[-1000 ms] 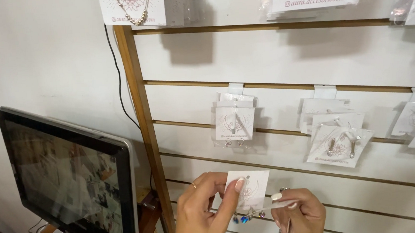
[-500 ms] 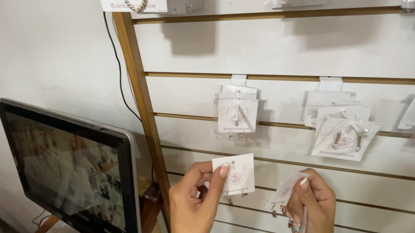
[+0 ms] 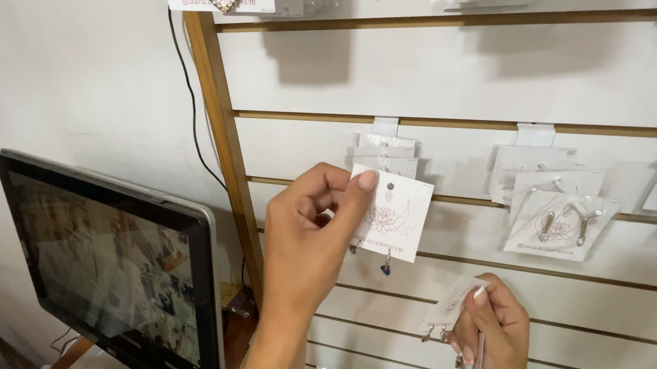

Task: Organizing and hanging earring cards onto a slatwall display rack while checking inventory on a laptop.

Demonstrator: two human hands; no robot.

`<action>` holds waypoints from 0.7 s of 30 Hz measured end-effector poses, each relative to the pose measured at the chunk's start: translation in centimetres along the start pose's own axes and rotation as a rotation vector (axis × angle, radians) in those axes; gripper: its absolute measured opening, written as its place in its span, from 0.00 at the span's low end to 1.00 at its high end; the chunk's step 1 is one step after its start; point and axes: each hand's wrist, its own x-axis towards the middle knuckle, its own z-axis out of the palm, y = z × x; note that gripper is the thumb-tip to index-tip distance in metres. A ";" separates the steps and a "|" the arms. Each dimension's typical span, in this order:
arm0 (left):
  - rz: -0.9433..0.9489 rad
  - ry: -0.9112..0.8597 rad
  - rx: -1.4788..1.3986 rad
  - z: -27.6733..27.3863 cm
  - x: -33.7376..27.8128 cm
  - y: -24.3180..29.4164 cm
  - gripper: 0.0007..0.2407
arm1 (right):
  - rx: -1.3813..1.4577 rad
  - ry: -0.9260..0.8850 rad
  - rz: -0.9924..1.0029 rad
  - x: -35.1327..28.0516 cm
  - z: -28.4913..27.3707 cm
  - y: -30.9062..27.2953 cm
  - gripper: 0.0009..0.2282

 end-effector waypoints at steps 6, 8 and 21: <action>-0.013 -0.053 -0.079 -1.0 0.8 -0.7 0.13 | 0.010 0.010 -0.015 0.3 -0.7 0.4 0.14; -0.042 -0.097 -0.065 -0.9 1.0 -0.6 0.13 | 0.010 -0.002 -0.020 0.5 -0.9 0.6 0.15; -0.004 0.036 0.053 2.0 2.6 -4.1 0.12 | 0.076 -0.019 0.014 1.0 -2.0 1.6 0.15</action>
